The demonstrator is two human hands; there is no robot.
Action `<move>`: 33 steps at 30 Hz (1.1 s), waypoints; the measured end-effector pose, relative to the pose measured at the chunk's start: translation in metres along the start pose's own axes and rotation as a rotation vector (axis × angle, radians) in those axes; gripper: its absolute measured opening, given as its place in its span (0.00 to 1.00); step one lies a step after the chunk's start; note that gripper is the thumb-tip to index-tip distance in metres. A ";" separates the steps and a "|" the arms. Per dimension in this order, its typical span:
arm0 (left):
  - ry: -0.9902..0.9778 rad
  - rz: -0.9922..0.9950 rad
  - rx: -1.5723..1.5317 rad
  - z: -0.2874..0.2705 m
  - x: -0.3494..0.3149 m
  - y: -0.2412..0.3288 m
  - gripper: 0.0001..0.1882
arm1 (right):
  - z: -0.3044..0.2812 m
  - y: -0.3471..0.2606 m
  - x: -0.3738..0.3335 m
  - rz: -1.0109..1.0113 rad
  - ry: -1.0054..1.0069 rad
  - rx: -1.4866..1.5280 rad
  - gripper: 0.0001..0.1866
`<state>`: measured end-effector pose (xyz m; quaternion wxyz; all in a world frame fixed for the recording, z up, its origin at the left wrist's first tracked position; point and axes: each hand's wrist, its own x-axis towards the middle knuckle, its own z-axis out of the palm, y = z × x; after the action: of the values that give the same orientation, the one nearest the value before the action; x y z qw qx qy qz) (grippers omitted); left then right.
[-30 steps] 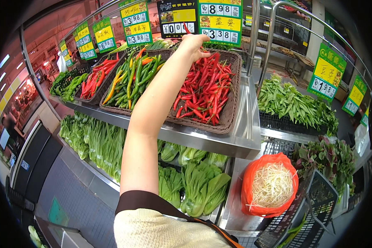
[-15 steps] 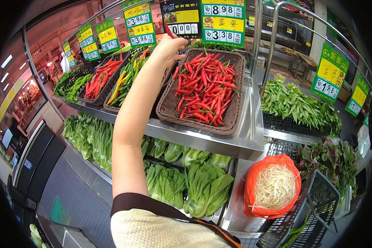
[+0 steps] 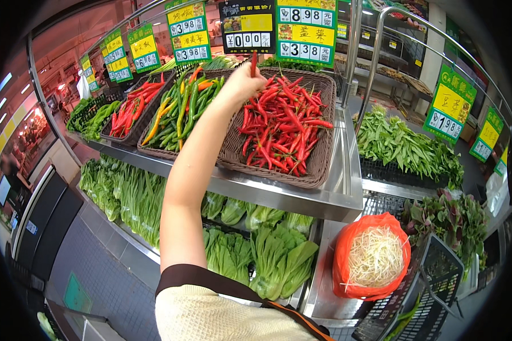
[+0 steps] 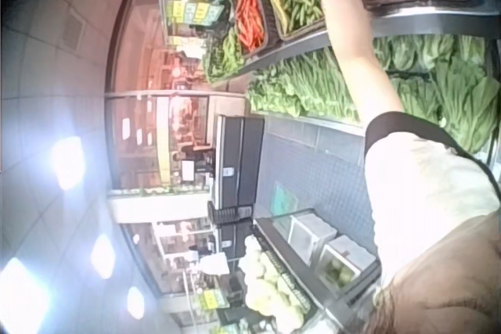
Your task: The person selects green peppers and red chili peppers from a supermarket produce display, placing them into a handheld shopping basket. The person then moves to another section and adds carrots to the basket.
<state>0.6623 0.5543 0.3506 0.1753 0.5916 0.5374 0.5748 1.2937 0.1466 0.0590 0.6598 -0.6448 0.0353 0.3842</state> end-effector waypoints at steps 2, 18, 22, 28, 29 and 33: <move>0.062 -0.002 0.086 -0.011 0.011 -0.004 0.07 | -0.001 0.001 0.001 -0.007 -0.001 -0.010 0.05; -0.011 -0.123 -0.053 -0.023 0.011 0.004 0.05 | 0.003 -0.002 0.000 0.041 -0.182 0.046 0.08; -0.002 -0.185 0.060 -0.027 0.006 -0.005 0.05 | 0.037 -0.009 -0.023 0.023 0.029 0.128 0.07; -0.365 -0.248 0.197 -0.027 -0.010 -0.018 0.06 | -0.006 0.001 0.009 0.041 -0.122 0.054 0.06; -0.449 -0.305 0.273 -0.025 -0.017 -0.017 0.08 | -0.003 0.000 0.006 0.040 -0.117 0.058 0.06; -0.483 -0.072 0.838 -0.007 -0.048 -0.015 0.18 | 0.034 -0.009 -0.019 0.008 0.036 0.053 0.06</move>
<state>0.6609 0.5164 0.3163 0.0614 0.7090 0.6866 0.1485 1.2700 0.1686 0.0824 0.6744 -0.6338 0.0596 0.3741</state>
